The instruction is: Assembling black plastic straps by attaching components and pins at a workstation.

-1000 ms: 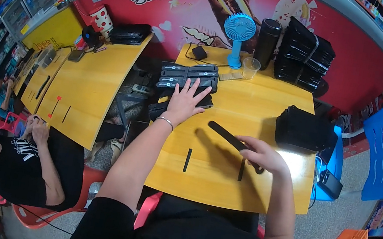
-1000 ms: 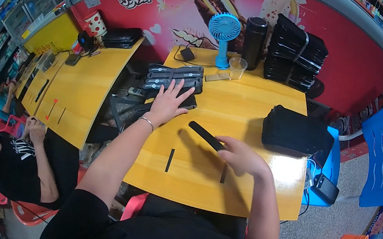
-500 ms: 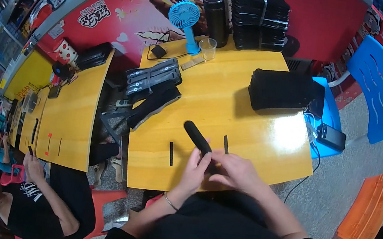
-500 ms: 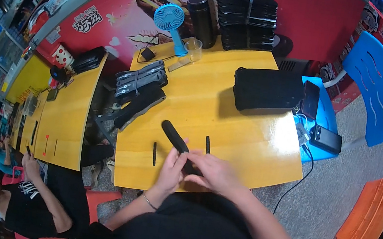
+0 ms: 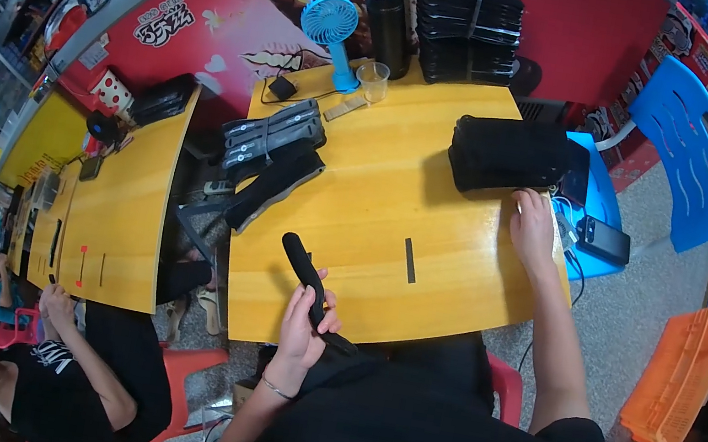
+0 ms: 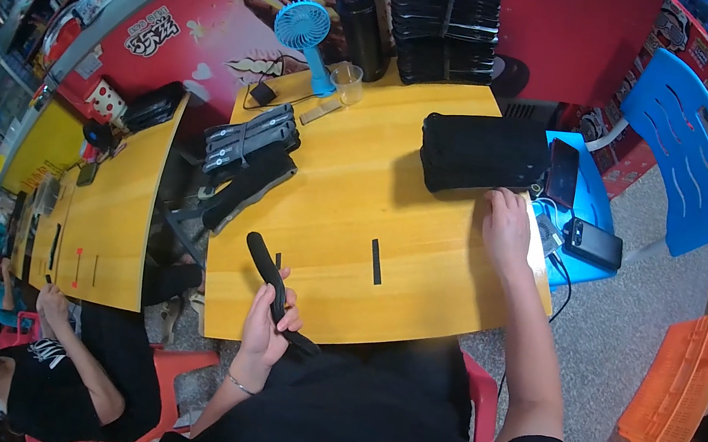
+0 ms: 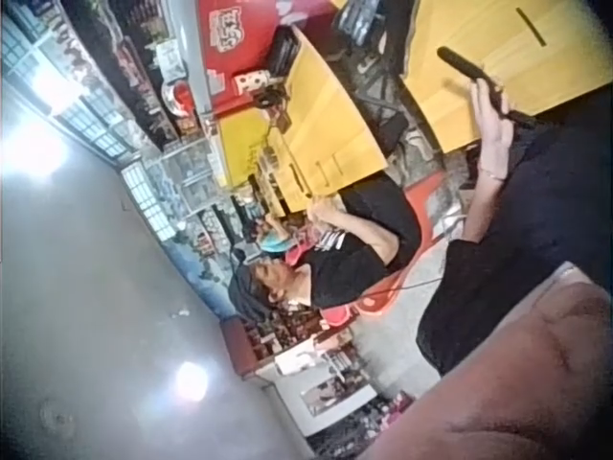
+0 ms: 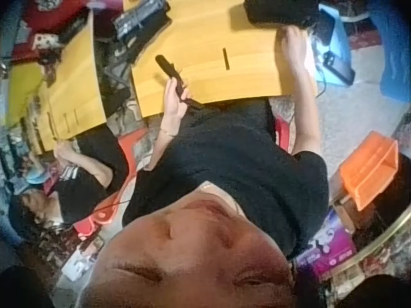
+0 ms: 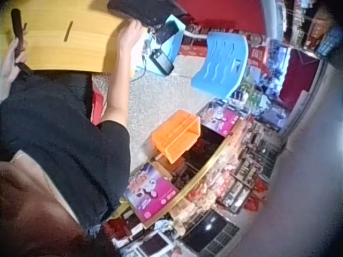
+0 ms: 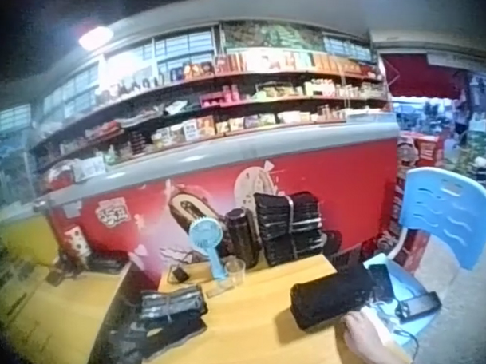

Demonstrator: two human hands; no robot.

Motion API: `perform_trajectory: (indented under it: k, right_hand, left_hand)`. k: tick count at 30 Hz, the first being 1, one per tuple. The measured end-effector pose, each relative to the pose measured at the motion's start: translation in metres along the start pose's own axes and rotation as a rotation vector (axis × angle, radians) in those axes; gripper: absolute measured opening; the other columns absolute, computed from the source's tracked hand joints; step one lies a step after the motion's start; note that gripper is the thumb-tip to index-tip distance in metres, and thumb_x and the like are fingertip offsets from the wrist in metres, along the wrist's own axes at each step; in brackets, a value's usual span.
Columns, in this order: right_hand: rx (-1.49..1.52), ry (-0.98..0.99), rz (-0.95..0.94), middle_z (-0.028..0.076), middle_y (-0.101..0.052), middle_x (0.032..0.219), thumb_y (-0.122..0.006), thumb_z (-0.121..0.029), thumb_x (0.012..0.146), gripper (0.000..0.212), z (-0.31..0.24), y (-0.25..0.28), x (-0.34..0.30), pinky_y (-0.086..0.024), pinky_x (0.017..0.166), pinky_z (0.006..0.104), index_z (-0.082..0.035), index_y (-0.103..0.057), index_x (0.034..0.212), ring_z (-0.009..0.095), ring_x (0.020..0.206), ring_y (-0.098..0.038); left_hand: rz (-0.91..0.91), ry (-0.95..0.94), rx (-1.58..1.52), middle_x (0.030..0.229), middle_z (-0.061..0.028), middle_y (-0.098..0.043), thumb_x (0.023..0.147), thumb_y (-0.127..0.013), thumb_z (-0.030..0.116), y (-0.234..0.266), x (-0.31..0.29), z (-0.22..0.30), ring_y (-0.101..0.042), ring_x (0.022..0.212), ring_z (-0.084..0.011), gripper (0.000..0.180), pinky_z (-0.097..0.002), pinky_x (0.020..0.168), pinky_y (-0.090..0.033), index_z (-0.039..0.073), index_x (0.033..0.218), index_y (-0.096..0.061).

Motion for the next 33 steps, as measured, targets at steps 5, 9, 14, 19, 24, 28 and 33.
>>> perform_trajectory:
  k: [5,9,14,19,24,28,33]
  right_hand:
    - [-0.114,0.009,-0.038,0.010,-0.058,0.091,-0.057,0.002,0.073,0.019,0.009,-0.006,0.006,-0.044,0.078,0.0395,-0.004,-0.057,0.090,0.029,0.088,-0.053]
    - [-0.123,0.007,-0.030,0.009,-0.058,0.091,-0.058,0.000,0.073,0.020,0.011,0.003,0.010,-0.044,0.079,0.0397,-0.005,-0.058,0.092,0.029,0.089,-0.053]
    - [-0.145,0.077,-0.060,0.009,-0.059,0.091,-0.059,-0.004,0.076,0.019,0.009,0.002,0.006,-0.043,0.078,0.0404,-0.006,-0.058,0.094,0.028,0.092,-0.053]
    - [-0.016,0.093,-0.309,0.012,-0.059,0.089,-0.059,-0.006,0.077,0.020,-0.009,0.006,0.004,-0.043,0.077,0.0423,-0.005,-0.057,0.097,0.030,0.089,-0.055]
    - [-0.057,0.199,-0.408,0.015,-0.059,0.084,-0.054,-0.004,0.078,0.020,-0.036,0.005,-0.023,-0.046,0.075,0.0425,-0.003,-0.054,0.098,0.033,0.083,-0.056]
    - [-0.053,0.184,-0.441,0.016,-0.056,0.082,-0.050,-0.001,0.078,0.019,-0.061,0.008,-0.036,-0.047,0.076,0.0412,-0.004,-0.053,0.096,0.034,0.083,-0.056]
    - [0.036,0.178,-0.518,0.018,-0.056,0.084,-0.049,0.003,0.076,0.020,-0.080,0.015,-0.046,-0.047,0.073,0.0423,-0.002,-0.054,0.094,0.034,0.081,-0.056]
  left_hand:
    - [-0.024,0.014,-0.039,0.088,-0.0052,-0.051,0.098,-0.038,0.020,-0.001,-0.003,-0.003,-0.041,0.055,-0.0085,0.034,-0.0261,0.058,-0.038,0.010,0.131,-0.037]
    - [-0.080,0.040,-0.048,0.089,-0.0058,-0.050,0.096,-0.040,0.018,-0.002,0.000,-0.003,-0.042,0.060,-0.0095,0.038,-0.0268,0.062,-0.038,0.011,0.133,-0.036]
    - [-0.077,0.036,-0.112,0.091,-0.0061,-0.050,0.096,-0.041,0.016,-0.007,0.004,0.001,-0.048,0.068,-0.0119,0.041,-0.0296,0.070,-0.042,0.013,0.136,-0.033]
    - [-0.056,-0.001,-0.258,0.114,-0.0102,-0.050,0.099,-0.039,0.021,-0.001,0.007,0.005,-0.054,0.094,-0.0206,0.036,-0.0408,0.090,-0.045,0.014,0.134,-0.037]
    - [-0.184,-0.031,-0.291,0.142,-0.0095,-0.037,0.100,-0.033,0.031,-0.003,0.014,0.015,-0.047,0.120,-0.0263,0.037,-0.0487,0.098,-0.041,0.016,0.135,-0.037]
    - [-0.151,-0.074,-0.249,0.135,-0.0125,-0.043,0.101,-0.033,0.031,-0.008,0.005,0.029,-0.050,0.118,-0.0287,0.039,-0.0462,0.093,-0.046,0.019,0.138,-0.031]
    - [-0.147,-0.099,-0.265,0.129,-0.0130,-0.049,0.101,-0.032,0.029,-0.001,0.001,0.036,-0.052,0.116,-0.0302,0.041,-0.0434,0.089,-0.049,0.020,0.141,-0.027]
Point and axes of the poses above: each hand's wrist, its own x-axis towards the middle knuckle, its own y-axis out of the back of the hand, z = x × y, the point moved 4 cm from there along x, towards the middle knuckle
